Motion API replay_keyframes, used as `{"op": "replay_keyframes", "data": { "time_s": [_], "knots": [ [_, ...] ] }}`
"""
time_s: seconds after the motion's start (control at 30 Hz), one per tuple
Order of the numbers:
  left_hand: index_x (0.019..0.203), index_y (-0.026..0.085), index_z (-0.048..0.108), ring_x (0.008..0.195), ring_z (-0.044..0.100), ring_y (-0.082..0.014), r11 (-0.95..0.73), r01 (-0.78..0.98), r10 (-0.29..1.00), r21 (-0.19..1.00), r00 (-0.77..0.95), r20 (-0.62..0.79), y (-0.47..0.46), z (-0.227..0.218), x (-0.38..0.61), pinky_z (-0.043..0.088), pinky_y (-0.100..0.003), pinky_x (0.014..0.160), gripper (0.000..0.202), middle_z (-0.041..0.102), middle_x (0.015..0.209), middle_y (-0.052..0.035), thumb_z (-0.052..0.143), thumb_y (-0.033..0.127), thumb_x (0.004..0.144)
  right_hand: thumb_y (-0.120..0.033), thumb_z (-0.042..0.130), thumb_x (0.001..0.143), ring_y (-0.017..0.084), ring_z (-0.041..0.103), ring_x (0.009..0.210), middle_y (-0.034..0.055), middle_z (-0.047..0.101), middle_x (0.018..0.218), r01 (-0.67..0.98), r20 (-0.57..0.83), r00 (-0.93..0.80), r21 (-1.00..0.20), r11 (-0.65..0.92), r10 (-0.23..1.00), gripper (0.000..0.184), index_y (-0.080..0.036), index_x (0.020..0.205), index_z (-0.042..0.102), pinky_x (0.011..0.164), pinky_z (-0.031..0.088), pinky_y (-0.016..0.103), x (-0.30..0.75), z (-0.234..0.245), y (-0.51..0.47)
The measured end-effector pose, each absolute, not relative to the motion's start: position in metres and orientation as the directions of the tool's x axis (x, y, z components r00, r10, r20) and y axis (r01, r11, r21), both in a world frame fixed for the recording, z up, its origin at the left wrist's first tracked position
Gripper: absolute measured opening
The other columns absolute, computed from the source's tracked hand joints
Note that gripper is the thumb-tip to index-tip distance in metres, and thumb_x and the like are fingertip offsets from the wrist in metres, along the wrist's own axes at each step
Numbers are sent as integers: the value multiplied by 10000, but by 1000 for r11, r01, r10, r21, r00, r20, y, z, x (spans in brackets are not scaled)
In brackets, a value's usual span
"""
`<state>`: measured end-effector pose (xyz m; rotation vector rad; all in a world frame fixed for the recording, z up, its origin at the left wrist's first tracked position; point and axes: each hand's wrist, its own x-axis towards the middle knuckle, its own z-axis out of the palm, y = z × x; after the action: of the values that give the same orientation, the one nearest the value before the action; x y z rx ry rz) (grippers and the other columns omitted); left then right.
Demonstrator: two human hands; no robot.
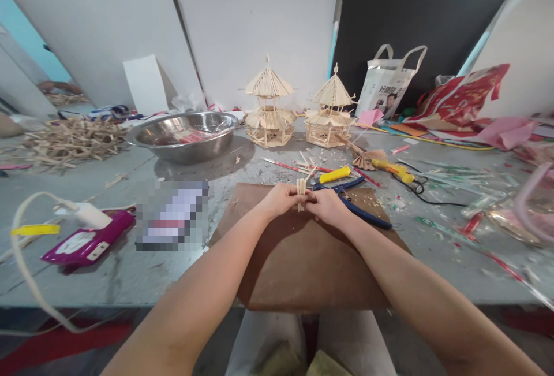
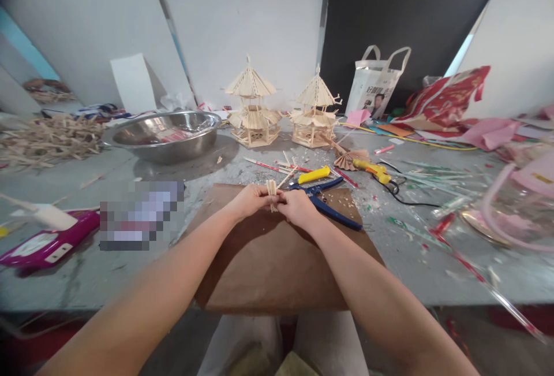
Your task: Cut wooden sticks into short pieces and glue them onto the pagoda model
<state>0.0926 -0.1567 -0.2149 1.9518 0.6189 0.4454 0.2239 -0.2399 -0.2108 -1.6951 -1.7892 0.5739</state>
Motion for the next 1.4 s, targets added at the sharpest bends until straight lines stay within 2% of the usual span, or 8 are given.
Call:
{"op": "replay_keyframes", "data": {
  "time_s": [0.27, 0.43, 0.67, 0.9, 1.4],
  "knots": [
    [908, 127, 628, 694, 546, -127, -353, 235, 610, 906, 792, 33, -158, -214, 93, 413, -207, 622, 345, 630, 758, -15, 538, 343, 655, -226, 450, 677, 90, 498, 343, -48, 466, 339, 675, 70, 10, -736, 45, 997, 173, -143, 608, 586, 411, 372, 158, 223, -212, -239],
    [923, 130, 620, 678, 552, -123, -317, 183, 580, 930, 814, 38, -160, -214, 94, 412, -207, 625, 345, 631, 707, -2, 539, 333, 655, -289, 442, 700, 91, 479, 309, -47, 440, 320, 602, 18, 46, -798, -13, 999, 226, -140, 586, 567, 359, 367, 161, 223, -214, -238],
    [903, 117, 623, 607, 536, -108, -324, 224, 610, 919, 792, 22, -163, -213, 94, 387, -186, 548, 355, 623, 667, -16, 536, 361, 661, -285, 459, 694, 76, 489, 320, -19, 551, 449, 602, 5, 73, -797, -40, 997, 210, -139, 599, 576, 329, 362, 151, 221, -213, -238],
    [837, 113, 632, 585, 527, -104, -355, 236, 618, 904, 786, 37, -163, -213, 94, 381, -183, 527, 337, 611, 643, -13, 519, 383, 670, -270, 457, 687, 82, 463, 292, -43, 463, 338, 605, -3, 85, -794, -54, 996, 200, -150, 559, 552, 328, 353, 157, 220, -211, -240],
    [867, 119, 626, 559, 496, -94, -408, 311, 675, 858, 736, 54, -161, -214, 94, 378, -184, 503, 384, 585, 630, 3, 505, 423, 667, -300, 402, 730, 84, 470, 300, -38, 491, 362, 597, -92, 83, -793, -124, 992, 240, -153, 638, 567, 350, 357, 168, 228, -214, -238]
  ]
}}
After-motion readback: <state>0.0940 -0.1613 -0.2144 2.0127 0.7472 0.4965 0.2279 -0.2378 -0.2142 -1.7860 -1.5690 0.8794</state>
